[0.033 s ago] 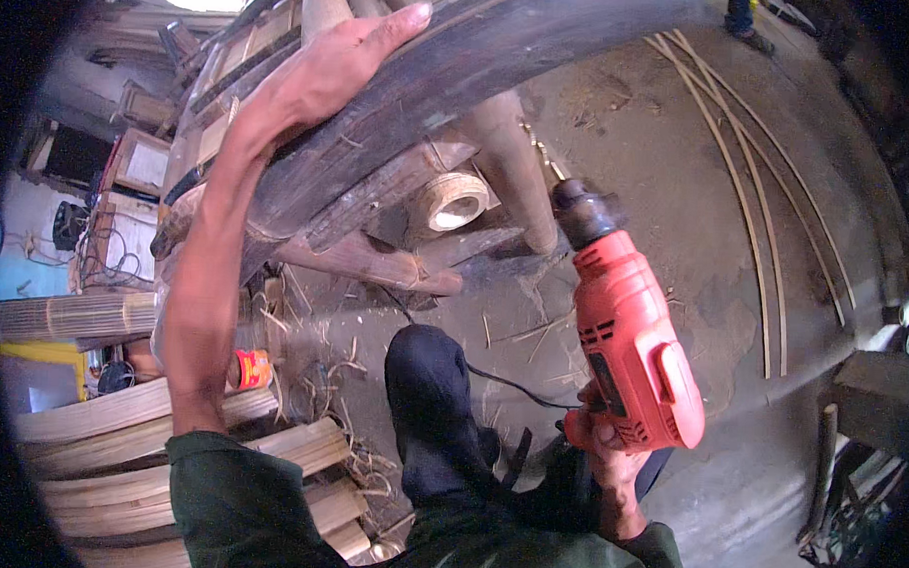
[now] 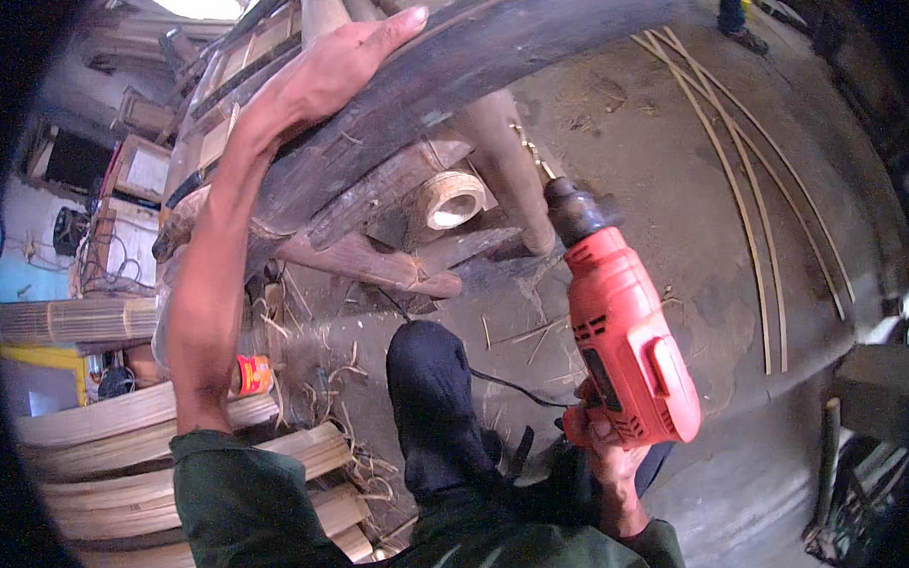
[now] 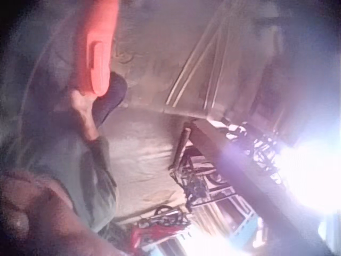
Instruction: The person uses a red corded drill to make holes in a bamboo frame structure. They reposition the frame and drill at multiple locations while holding the frame steady with one hand.
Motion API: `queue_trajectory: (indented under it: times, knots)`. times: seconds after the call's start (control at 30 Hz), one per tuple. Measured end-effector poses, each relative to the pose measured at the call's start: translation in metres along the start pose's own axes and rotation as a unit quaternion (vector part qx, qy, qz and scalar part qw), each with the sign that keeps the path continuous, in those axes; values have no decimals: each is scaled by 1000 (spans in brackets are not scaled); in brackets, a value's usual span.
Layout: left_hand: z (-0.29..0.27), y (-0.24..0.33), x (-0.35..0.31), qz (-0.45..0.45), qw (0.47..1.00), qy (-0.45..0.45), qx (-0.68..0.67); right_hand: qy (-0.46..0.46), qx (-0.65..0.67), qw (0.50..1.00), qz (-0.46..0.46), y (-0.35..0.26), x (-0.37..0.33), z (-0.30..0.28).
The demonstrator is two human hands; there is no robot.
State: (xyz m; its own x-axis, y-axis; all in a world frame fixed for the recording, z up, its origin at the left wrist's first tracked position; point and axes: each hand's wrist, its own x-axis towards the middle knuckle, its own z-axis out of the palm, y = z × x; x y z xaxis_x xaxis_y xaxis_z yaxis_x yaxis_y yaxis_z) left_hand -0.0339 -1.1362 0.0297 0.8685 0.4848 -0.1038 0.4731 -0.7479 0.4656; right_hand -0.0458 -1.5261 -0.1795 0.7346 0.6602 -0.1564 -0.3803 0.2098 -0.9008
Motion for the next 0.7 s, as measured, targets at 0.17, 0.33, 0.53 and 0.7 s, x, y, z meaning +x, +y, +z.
queue_trajectory:
  times: [0.17, 0.33, 0.53, 0.7]
  knots:
    - [4, -28, 13, 83, 990, 87, 75, -9, -37, 998, -52, 15, -18, 2]
    - [3, -15, 12, 57, 996, 49, 54, 6, 38, 998, -58, -6, -15, 24]
    - [2, -17, 6, 64, 988, 93, 104, -9, 55, 996, -64, -14, -8, 35]
    - [4, -2, -3, 52, 982, 112, 142, -3, 53, 997, -51, -15, -8, 36]
